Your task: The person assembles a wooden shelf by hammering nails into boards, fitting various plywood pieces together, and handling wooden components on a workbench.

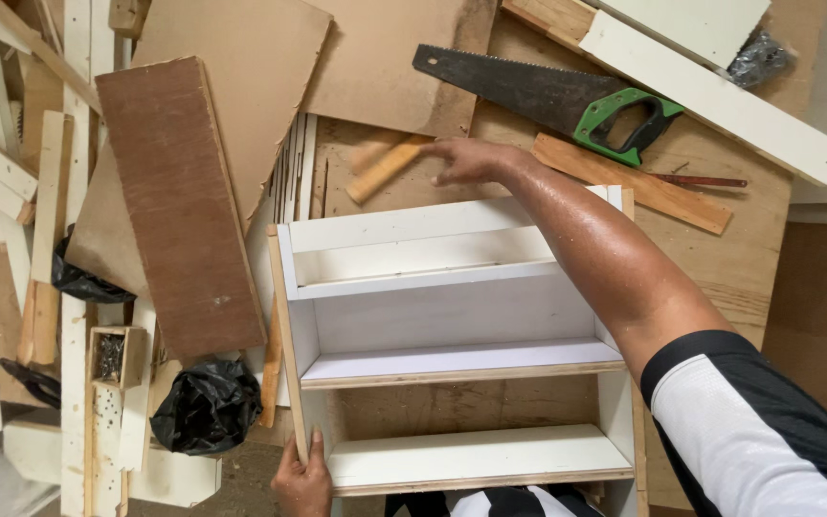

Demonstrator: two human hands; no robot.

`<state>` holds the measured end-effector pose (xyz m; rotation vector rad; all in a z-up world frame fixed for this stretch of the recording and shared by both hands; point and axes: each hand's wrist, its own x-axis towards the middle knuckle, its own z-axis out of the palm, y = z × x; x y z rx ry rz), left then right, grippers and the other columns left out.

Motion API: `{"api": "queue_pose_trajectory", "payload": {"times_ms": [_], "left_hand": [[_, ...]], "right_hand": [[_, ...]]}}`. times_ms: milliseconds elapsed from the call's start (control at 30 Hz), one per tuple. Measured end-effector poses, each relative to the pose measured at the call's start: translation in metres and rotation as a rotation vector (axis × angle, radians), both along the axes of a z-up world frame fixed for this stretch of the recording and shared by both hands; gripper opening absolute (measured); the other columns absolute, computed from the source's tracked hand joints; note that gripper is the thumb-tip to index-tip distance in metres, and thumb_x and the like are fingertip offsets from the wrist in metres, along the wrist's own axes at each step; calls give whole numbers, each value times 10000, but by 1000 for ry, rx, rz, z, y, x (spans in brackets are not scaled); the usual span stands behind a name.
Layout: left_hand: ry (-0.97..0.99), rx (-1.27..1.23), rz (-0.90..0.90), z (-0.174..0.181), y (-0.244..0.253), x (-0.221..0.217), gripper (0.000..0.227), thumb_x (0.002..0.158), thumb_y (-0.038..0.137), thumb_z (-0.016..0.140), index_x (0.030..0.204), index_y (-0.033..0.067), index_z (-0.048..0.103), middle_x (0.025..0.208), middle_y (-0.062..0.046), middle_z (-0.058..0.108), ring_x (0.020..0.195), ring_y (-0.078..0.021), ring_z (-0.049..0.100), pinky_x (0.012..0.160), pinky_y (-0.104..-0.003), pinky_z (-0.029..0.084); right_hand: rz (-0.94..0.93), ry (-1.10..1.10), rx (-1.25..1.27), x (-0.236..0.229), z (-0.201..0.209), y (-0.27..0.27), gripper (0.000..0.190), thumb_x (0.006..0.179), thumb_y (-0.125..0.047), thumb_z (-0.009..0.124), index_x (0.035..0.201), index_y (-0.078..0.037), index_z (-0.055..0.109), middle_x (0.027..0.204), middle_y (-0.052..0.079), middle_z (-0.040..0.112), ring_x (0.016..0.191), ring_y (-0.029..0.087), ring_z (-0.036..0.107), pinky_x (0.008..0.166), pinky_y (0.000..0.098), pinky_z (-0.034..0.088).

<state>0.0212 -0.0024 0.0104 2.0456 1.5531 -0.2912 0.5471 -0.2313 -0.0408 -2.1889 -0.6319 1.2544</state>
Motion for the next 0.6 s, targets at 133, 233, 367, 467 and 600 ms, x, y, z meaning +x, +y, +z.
{"api": "queue_pose_trajectory", "payload": {"times_ms": [133, 233, 367, 467, 600], "left_hand": [[-194, 51, -75, -5, 3, 19, 392, 912, 214, 753, 1241, 2, 734, 819, -176, 786, 690, -207, 765, 612, -354, 574], [-281, 61, -129, -12, 7, 26, 402, 903, 228, 766, 1223, -14, 732, 856, -171, 787, 750, -193, 770, 648, -342, 582], [-30, 28, -127, -19, 12, 52, 439, 932, 298, 750, 1285, 37, 723, 847, -195, 792, 732, -240, 775, 647, -379, 586], [-48, 56, -162, -21, 10, 53, 467, 924, 314, 752, 1303, 43, 718, 865, -202, 787, 748, -236, 774, 661, -371, 588], [1, 47, -150, -26, 10, 54, 467, 951, 298, 725, 1331, 29, 694, 868, -207, 787, 731, -235, 769, 651, -368, 583]], "right_hand": [[-293, 7, -43, 10, 48, -35, 626, 955, -323, 667, 1527, -177, 458, 1507, 122, 533, 1353, 284, 540, 1153, 486, 427], [-541, -185, -32, 24, 69, -105, 529, 939, -221, 713, 1435, -139, 548, 1473, 117, 562, 1322, 262, 553, 1097, 440, 477], [-698, -527, -386, 46, 36, -220, 571, 914, -171, 758, 1449, -115, 566, 1466, 168, 570, 1332, 323, 563, 1124, 486, 464], [-739, -530, -512, 47, -13, -298, 722, 844, -119, 758, 1510, -106, 478, 1519, 214, 461, 1393, 382, 442, 1103, 563, 392], [-660, -569, -592, 44, -56, -354, 816, 784, -29, 704, 1545, -110, 421, 1535, 230, 417, 1402, 410, 397, 1090, 574, 380]]}}
